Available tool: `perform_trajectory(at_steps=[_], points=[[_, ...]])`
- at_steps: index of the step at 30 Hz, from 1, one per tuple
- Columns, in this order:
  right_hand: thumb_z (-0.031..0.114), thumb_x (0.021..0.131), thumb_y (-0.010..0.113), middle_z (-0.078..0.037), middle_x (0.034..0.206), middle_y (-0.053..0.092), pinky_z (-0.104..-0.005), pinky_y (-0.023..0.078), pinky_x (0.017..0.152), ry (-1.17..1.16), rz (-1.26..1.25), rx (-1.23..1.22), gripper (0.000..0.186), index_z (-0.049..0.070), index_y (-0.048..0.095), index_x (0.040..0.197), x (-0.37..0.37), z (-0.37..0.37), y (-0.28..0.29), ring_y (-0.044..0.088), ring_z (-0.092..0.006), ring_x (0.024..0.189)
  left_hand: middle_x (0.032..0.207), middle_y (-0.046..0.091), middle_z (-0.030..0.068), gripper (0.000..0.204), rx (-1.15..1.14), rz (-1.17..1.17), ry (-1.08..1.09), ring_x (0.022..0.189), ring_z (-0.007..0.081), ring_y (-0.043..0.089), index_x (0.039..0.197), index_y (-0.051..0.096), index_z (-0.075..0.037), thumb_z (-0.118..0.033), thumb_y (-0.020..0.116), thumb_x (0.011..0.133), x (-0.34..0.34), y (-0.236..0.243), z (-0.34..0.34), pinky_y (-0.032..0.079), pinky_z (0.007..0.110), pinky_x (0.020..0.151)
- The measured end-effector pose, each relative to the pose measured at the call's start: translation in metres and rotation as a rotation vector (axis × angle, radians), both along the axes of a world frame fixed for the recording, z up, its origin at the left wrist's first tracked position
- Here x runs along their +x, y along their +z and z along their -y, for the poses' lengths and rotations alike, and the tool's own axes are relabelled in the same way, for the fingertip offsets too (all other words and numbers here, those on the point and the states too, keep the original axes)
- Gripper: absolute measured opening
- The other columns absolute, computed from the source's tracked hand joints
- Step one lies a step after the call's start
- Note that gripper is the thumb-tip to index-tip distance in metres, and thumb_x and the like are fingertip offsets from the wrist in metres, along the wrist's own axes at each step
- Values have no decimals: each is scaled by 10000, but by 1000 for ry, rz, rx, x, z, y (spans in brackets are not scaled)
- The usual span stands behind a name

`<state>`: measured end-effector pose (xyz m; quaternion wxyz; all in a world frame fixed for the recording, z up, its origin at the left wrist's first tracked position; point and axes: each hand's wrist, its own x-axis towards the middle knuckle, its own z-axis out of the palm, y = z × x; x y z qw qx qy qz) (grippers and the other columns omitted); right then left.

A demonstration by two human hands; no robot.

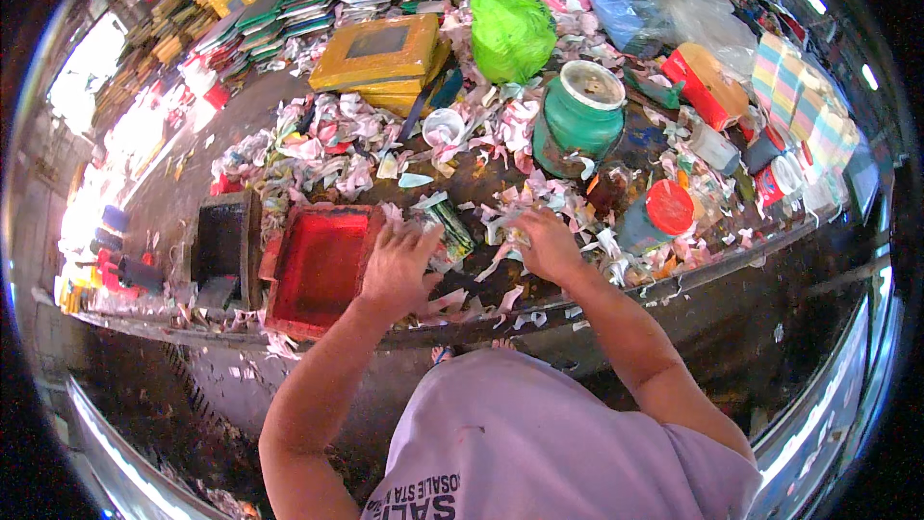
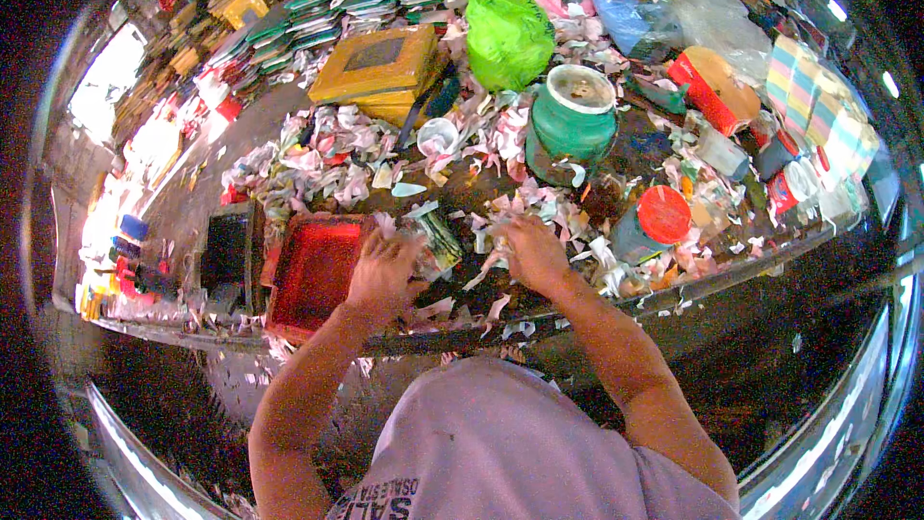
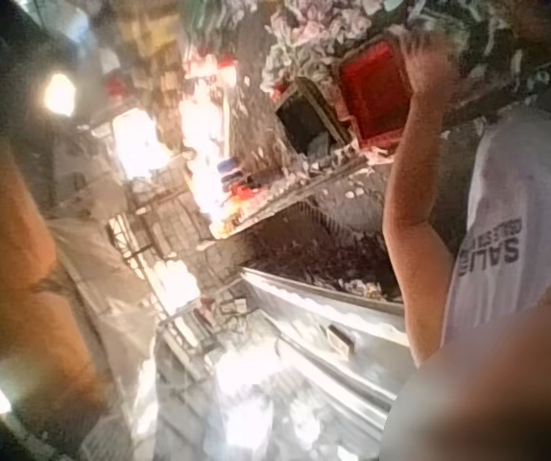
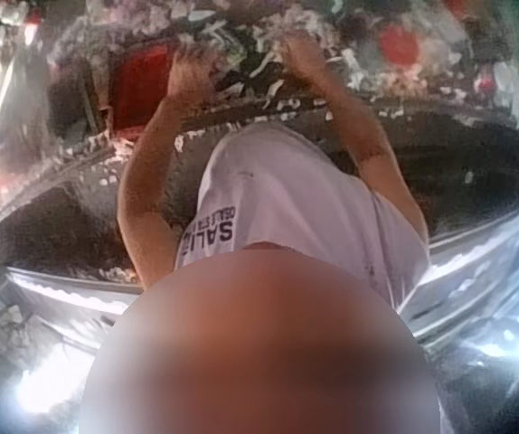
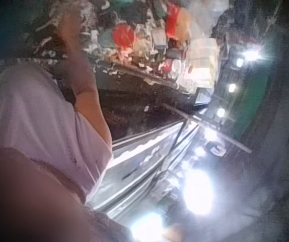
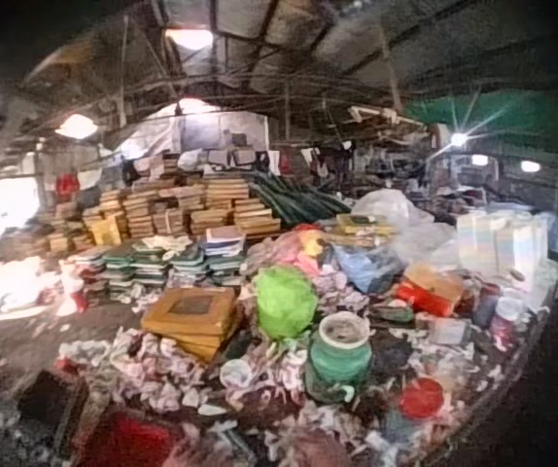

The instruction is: The person retrieves a red ink tray and a small printed card, then uses a stick to scoop red ink from a container into the tray. They place the card into the tray and press it to transfer ink, repeating the process to prepare the card for printing.

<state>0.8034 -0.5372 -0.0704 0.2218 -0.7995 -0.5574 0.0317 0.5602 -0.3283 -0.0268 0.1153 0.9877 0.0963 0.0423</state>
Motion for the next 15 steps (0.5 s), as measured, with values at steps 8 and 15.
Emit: perform_trajectory(at_steps=[8, 15], points=[[78, 804, 771, -119, 1226, 695, -469, 560, 1036, 380, 99, 191, 420, 51, 771, 1224, -70, -63, -15, 638, -345, 1213, 1647, 544, 268, 1272, 139, -308, 226, 1645, 492, 335, 1719, 276, 36, -542, 933, 796, 35, -10, -27, 165, 602, 1385], [35, 750, 748, -102, 1141, 715, -468, 533, 1018, 417, 150, 65, 321, 53, 775, 1069, -52, -107, -30, 633, -352, 1094, 1588, 603, 261, 1320, 123, -362, 230, 1622, 479, 385, 1745, 205, 13, -462, 972, 782, 45, -9, -32, 221, 620, 1365]])
